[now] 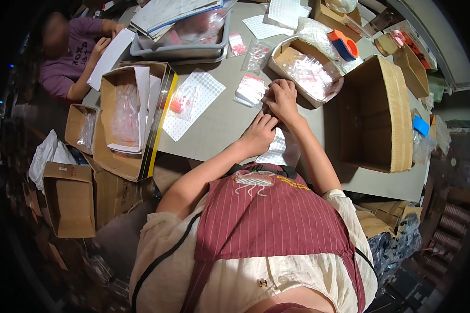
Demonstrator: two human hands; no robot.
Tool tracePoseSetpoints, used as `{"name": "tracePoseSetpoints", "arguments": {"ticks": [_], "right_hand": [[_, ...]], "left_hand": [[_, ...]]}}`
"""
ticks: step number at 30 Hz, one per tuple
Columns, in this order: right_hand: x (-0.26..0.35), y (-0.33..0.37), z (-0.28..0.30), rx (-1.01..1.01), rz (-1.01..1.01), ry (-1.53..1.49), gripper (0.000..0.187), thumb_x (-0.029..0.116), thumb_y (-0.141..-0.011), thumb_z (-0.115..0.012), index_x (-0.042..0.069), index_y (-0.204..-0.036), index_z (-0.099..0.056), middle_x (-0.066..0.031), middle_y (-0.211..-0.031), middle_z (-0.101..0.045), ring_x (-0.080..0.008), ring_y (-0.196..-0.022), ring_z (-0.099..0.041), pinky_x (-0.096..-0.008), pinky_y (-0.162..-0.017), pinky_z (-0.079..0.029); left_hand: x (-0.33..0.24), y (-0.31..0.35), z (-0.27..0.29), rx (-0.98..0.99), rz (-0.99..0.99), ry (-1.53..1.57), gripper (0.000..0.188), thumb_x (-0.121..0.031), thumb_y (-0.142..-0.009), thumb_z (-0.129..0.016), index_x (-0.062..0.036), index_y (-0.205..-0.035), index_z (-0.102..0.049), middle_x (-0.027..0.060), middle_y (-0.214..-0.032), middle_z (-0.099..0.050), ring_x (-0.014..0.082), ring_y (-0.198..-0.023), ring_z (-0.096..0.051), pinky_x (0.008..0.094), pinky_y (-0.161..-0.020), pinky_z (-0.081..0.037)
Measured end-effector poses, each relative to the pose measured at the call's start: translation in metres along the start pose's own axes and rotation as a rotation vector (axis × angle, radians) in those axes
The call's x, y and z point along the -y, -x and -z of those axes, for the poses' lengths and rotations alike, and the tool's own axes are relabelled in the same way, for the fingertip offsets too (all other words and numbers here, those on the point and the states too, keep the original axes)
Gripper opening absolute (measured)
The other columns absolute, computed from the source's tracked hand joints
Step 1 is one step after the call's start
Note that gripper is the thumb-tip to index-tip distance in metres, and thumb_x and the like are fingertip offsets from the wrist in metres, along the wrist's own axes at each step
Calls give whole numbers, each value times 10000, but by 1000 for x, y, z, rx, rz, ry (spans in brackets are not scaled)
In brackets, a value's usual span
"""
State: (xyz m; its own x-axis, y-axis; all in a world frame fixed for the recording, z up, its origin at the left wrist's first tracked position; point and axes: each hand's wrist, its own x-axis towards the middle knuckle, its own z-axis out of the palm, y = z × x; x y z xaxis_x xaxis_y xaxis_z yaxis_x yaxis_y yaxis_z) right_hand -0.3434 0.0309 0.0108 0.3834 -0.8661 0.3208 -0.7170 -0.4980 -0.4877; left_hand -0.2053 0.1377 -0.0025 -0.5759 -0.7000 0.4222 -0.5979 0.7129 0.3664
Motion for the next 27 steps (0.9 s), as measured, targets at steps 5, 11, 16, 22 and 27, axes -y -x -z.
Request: {"name": "tracePoseSetpoints", "arguments": {"ticks": [5,11,16,22,27], "right_hand": [[4,35,23,-266,-33,-251,181,41,-810,-755,57,-956,-648,-108,-995,-668,-343,-1003,-575,-439,-925,-437],[12,105,58,-99,122,-88,294,-20,-842,-667,31,-1129,-707,-122,-1163,-720,-332,-1135,-650,-444,-1012,-464],[13,126,64,-93,6,-107,329,-27,-833,-667,32,-1153,-716,-115,-1198,-727,-329,-1186,-646,-452,-1034,-466],[11,132,63,-122,-22,-144,319,-58,-825,-668,21,-1131,-714,-128,-1192,-728,-340,-1182,-650,-457,-1015,-507],[-1,126,54,-151,-152,-317,338,-99,-864,-629,20,-1172,-700,-157,-1207,-706,-351,-1181,-653,-418,-969,-541]], "left_hand": [[0,3,2,-13,10,1,123,27,-724,-607,87,-796,-687,218,-1188,-591,395,-1214,-533,576,-1218,-328],[3,3,5,6,7,85,163,62,-759,-600,103,-885,-696,182,-1285,-589,366,-1285,-517,596,-1230,-311],[1,-4,10,21,-33,191,257,82,-748,-602,79,-985,-701,158,-1268,-617,356,-1272,-556,608,-1222,-321],[-3,-5,15,-64,-5,257,251,69,-741,-640,26,-984,-689,153,-1206,-636,380,-1185,-603,571,-1162,-425],[-2,-7,22,-81,25,324,235,75,-734,-645,18,-962,-650,154,-1157,-625,403,-1139,-603,537,-1139,-457]]}}
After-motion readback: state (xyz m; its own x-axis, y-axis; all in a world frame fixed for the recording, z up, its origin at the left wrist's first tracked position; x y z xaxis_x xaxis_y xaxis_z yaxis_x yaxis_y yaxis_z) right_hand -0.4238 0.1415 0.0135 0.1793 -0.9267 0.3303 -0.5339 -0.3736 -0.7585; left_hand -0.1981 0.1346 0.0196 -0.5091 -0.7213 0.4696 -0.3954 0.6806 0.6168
